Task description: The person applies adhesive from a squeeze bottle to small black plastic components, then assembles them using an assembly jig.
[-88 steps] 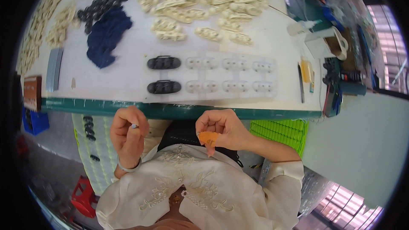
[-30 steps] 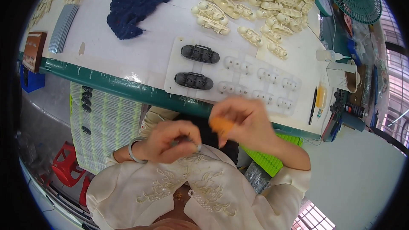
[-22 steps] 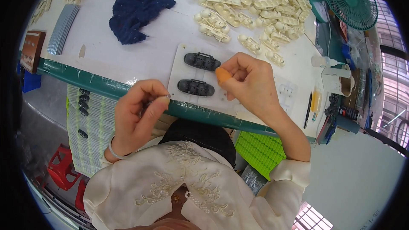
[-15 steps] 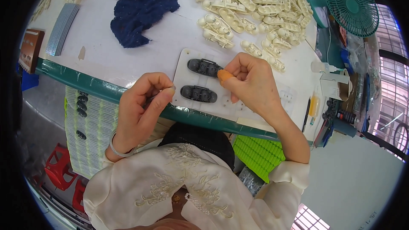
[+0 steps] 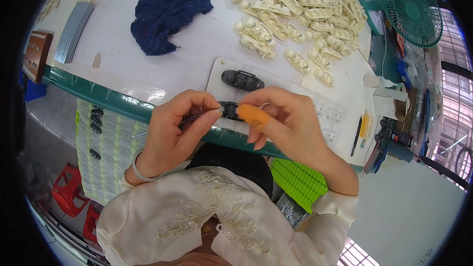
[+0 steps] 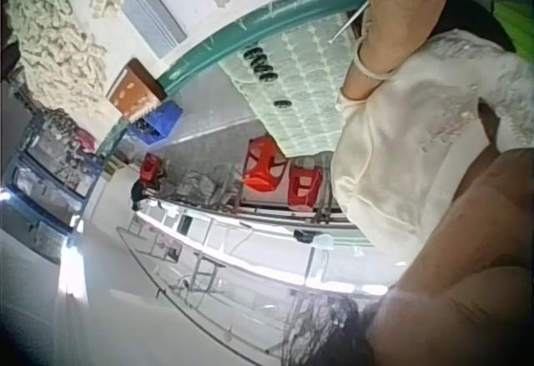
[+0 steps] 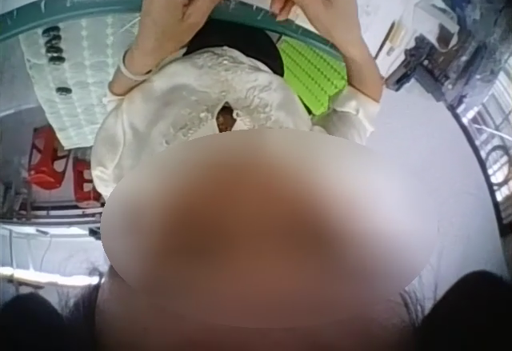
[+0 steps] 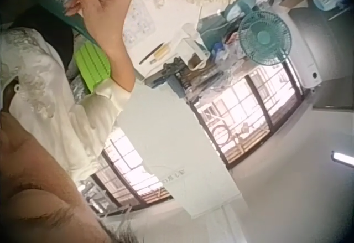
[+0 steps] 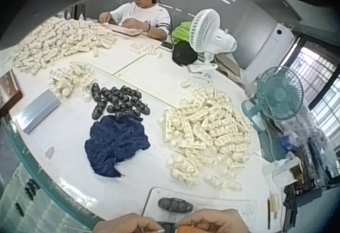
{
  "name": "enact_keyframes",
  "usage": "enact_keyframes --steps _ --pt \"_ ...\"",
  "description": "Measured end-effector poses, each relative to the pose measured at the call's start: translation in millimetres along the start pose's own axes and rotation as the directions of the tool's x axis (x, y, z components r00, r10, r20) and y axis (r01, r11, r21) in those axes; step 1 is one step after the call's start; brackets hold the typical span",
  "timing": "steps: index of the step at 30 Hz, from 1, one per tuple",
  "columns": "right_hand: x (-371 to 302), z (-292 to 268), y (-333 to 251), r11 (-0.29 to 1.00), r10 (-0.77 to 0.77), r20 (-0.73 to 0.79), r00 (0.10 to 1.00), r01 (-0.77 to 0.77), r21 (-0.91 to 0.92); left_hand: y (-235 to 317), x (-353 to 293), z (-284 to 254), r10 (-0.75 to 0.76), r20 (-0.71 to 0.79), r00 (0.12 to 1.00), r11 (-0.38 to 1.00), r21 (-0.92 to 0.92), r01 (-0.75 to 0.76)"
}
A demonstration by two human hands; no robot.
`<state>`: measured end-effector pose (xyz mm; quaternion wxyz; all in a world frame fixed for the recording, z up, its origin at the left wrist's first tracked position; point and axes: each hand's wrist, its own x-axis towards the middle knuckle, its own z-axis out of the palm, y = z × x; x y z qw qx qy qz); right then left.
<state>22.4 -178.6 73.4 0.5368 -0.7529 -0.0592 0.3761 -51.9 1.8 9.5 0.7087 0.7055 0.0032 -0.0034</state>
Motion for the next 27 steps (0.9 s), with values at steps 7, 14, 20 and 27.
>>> enact_keyframes --steps 7,14,20,27 --pt "9 3 -7 0.971 0.201 0.159 0.967 -0.218 0.102 -1 -8 7 0.126 -0.014 0.992 0.979 0.162 -0.122" --pt "-2 8 -3 0.92 0.257 0.326 0.91 -0.333 0.205 0 -16 -1 0.202 0.11 0.973 0.977 0.051 -0.209" --pt "-3 12 1 0.928 0.237 0.326 0.915 -0.312 0.201 -2 -19 -3 0.292 0.163 0.942 0.956 -0.06 -0.286" --pt "6 -8 -24 0.619 -0.551 0.136 0.823 0.513 -0.595 3 -4 -22 0.011 0.086 0.996 0.978 -0.208 0.007"
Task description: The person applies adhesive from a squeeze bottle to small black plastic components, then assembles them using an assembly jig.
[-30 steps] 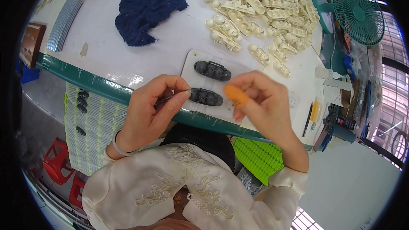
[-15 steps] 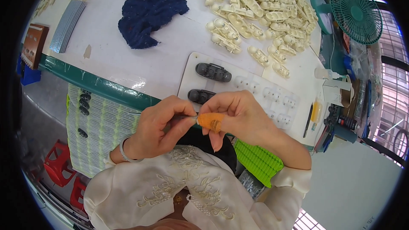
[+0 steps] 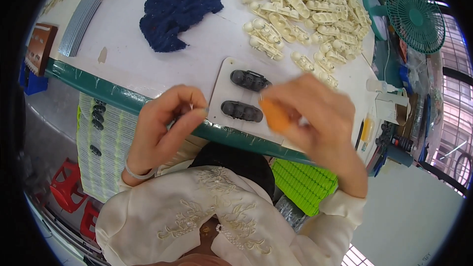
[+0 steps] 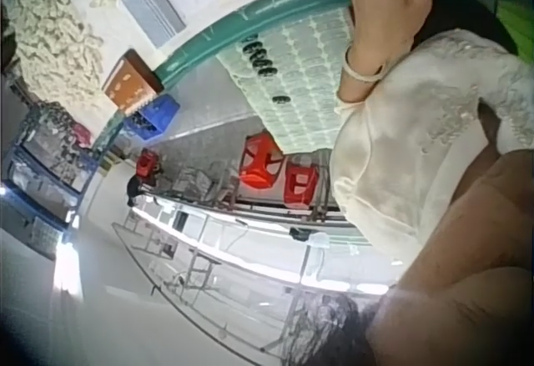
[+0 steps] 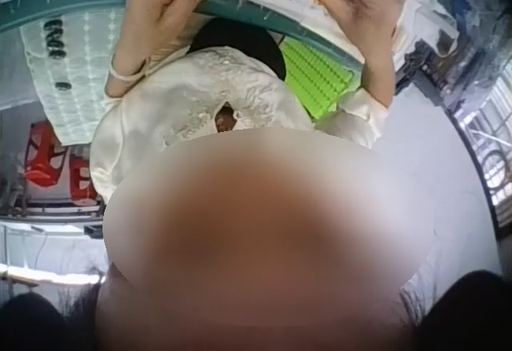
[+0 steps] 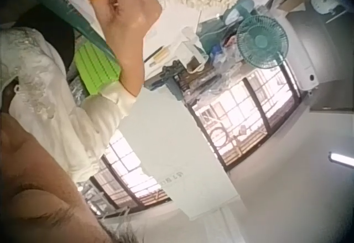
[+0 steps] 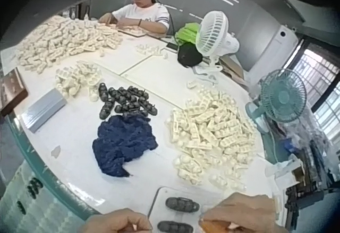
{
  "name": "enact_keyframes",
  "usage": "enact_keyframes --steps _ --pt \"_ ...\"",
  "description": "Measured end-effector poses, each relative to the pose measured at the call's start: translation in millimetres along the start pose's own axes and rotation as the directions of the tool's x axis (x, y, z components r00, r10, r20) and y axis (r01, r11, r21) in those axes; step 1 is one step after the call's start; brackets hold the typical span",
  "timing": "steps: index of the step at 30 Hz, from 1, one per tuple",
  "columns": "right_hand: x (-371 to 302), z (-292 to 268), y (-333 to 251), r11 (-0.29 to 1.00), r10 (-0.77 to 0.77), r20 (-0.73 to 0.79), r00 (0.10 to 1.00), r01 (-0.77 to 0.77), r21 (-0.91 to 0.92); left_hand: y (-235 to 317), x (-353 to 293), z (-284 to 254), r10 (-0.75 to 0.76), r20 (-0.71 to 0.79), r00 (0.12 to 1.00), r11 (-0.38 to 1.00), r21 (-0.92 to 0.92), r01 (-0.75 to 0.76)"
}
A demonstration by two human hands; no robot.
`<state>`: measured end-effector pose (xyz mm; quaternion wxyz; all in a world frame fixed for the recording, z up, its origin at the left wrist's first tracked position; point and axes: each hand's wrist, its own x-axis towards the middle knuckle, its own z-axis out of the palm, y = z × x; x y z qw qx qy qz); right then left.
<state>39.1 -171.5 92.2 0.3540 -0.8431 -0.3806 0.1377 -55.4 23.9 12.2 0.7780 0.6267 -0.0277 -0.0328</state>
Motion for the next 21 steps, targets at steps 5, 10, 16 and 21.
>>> enact_keyframes --steps 5,10,16,21 --pt "26 -2 32 0.918 -0.225 0.147 0.963 0.26 -0.3 -6 20 8 0.167 -0.09 0.982 0.939 0.32 -0.13" --pt "40 -6 38 0.785 -0.362 0.304 0.881 0.464 -0.411 -10 22 17 0.173 -0.054 0.984 0.925 0.351 -0.143" --pt "46 -3 43 0.744 -0.39 0.391 0.834 0.536 -0.4 -15 23 20 0.165 -0.015 0.986 0.877 0.461 -0.14" --pt "46 -4 42 0.743 -0.376 0.411 0.831 0.535 -0.401 -13 24 19 0.149 -0.021 0.989 0.881 0.456 -0.123"
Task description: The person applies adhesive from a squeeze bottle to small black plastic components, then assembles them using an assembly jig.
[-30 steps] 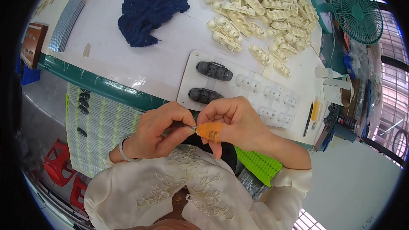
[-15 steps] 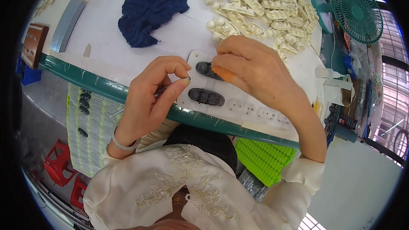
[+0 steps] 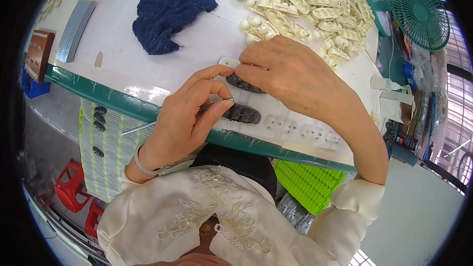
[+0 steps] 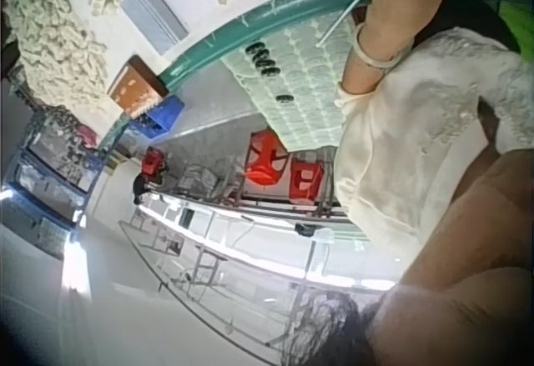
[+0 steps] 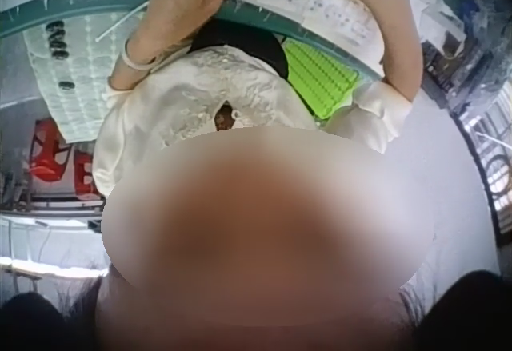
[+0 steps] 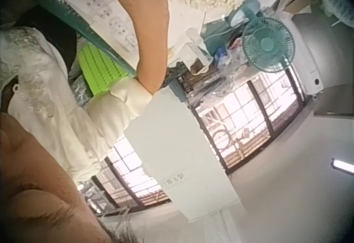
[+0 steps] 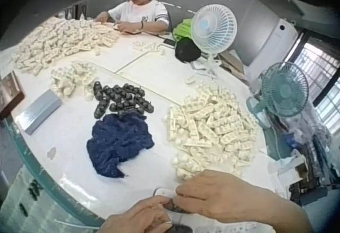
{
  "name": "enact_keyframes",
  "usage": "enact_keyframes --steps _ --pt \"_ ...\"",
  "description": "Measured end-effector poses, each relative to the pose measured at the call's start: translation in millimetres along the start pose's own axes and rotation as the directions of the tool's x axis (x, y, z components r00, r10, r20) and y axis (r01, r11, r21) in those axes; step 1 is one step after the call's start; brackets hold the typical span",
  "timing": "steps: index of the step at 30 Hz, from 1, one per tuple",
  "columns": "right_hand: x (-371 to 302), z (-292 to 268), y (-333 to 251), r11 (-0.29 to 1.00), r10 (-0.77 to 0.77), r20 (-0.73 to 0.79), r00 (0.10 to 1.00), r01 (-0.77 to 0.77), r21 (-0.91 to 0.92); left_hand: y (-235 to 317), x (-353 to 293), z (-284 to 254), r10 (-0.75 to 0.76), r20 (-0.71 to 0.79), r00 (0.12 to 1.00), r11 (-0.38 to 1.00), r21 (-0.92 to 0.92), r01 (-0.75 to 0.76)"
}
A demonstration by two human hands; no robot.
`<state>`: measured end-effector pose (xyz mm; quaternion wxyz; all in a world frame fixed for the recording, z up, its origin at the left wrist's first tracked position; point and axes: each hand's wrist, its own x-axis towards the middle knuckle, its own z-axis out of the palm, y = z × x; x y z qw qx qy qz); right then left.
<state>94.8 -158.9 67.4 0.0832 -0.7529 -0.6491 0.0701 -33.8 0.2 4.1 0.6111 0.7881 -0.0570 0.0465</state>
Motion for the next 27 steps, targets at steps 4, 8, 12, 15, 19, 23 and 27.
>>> enact_keyframes --steps 4,8,12,15,19,23,27 --pt "-2 -3 0 1.0 0.02 0.0 1.0 -0.02 0.002 0 0 1 -0.002 -0.001 1.0 1.0 0.003 0.002" --pt "-10 -6 -1 0.992 0.127 -0.156 0.98 -0.124 0.03 -1 0 -1 -0.001 -0.046 0.999 1.0 -0.027 0.0" --pt "-5 -2 -4 0.982 0.17 -0.134 0.976 -0.156 0.111 3 5 0 -0.051 -0.093 0.994 0.999 -0.015 0.05" --pt "-5 3 -7 0.957 0.227 -0.023 0.974 -0.219 0.188 5 5 1 -0.11 -0.098 0.989 0.993 0.024 0.113" --pt "-3 4 -5 0.903 0.304 0.023 0.952 -0.296 0.313 0 7 8 -0.121 -0.113 0.986 0.992 0.027 0.125" --pt "6 -3 0 0.878 0.309 0.126 0.943 -0.333 0.342 4 12 10 -0.105 -0.165 0.981 0.978 0.164 0.132" --pt "6 -1 2 0.852 0.336 0.127 0.933 -0.358 0.382 -2 13 14 0.003 -0.21 0.978 0.956 0.289 0.059"
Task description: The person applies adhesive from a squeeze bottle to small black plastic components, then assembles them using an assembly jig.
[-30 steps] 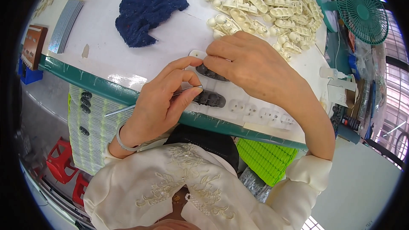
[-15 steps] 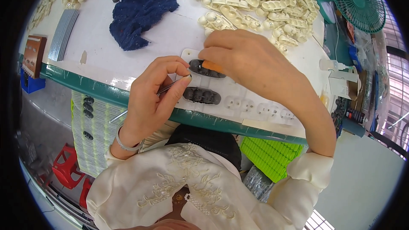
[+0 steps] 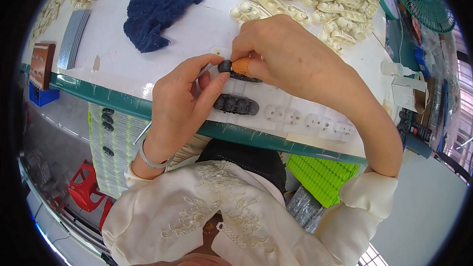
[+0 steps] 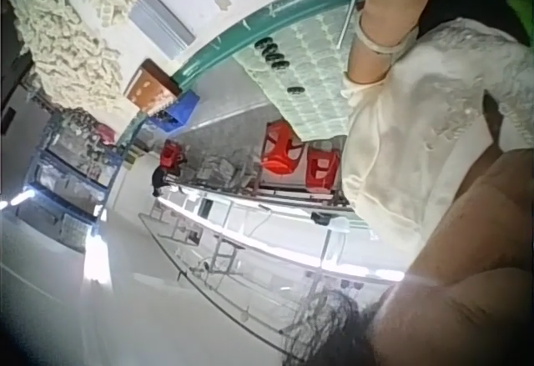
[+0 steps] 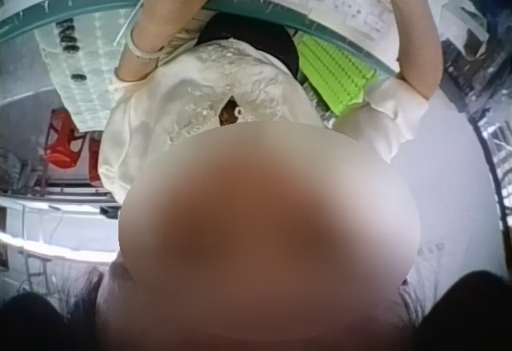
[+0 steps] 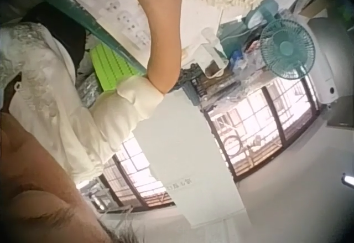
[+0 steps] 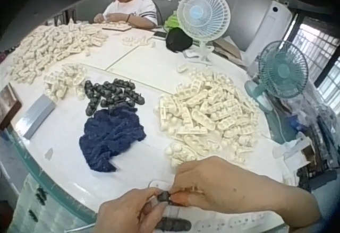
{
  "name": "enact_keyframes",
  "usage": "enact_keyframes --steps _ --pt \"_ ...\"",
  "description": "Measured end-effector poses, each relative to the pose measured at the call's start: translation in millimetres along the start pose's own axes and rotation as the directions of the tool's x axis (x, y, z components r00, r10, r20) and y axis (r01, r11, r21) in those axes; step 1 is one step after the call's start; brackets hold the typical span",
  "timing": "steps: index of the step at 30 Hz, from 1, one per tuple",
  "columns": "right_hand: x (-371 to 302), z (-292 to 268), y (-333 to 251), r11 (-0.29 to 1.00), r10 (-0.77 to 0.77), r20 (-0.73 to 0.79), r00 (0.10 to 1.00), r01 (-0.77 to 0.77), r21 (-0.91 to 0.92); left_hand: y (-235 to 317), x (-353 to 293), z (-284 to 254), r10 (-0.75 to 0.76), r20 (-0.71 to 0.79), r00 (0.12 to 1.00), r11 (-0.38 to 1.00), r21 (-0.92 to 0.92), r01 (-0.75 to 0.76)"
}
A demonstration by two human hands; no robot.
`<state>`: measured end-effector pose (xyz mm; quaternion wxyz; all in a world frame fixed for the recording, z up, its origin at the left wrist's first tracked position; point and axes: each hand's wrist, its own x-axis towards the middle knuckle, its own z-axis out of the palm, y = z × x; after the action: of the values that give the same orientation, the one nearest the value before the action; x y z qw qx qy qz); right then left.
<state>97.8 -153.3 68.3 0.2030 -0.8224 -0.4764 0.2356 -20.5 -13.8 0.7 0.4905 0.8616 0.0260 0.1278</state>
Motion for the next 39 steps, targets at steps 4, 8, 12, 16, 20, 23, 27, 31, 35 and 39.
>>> enact_keyframes --steps 4,8,12,16,20,23,27,31,35,39 --pt "-4 4 3 0.967 0.18 -0.017 0.984 -0.173 0.186 2 1 2 -0.028 -0.011 1.0 1.0 -0.005 0.028" --pt "-7 9 3 0.953 0.21 -0.038 0.977 -0.195 0.234 3 0 2 -0.026 0.0 1.0 1.0 0.004 0.026" --pt "-5 9 -3 0.936 0.282 0.019 0.959 -0.279 0.216 1 -2 4 0.034 -0.023 0.999 0.998 0.061 -0.033" --pt "-3 12 -2 0.885 0.357 0.054 0.932 -0.356 0.301 2 -2 5 0.04 -0.051 0.998 0.995 0.096 -0.035" --pt "-6 16 5 0.822 0.381 0.044 0.923 -0.36 0.441 1 -1 4 0.062 -0.049 0.997 0.994 0.092 -0.058" --pt "-6 11 13 0.792 0.325 0.078 0.942 -0.316 0.522 2 2 -4 0.036 -0.015 0.999 0.999 -0.006 -0.036" --pt "-14 -2 5 0.817 0.328 0.059 0.943 -0.315 0.483 -14 -8 -11 -0.064 -0.046 0.997 0.944 -0.328 0.046" --pt "-26 3 -18 0.806 0.301 -0.206 0.931 -0.133 0.577 3 -15 -30 -0.248 0.219 0.943 0.819 -0.472 0.325" --pt "-38 18 -42 0.688 0.348 -0.011 0.937 -0.247 0.683 0 -37 -18 -0.161 0.148 0.976 0.772 -0.597 0.218" --pt "-42 26 -42 0.467 0.321 0.217 0.922 -0.353 0.811 13 -47 -20 -0.092 0.182 0.979 0.846 -0.505 0.173"
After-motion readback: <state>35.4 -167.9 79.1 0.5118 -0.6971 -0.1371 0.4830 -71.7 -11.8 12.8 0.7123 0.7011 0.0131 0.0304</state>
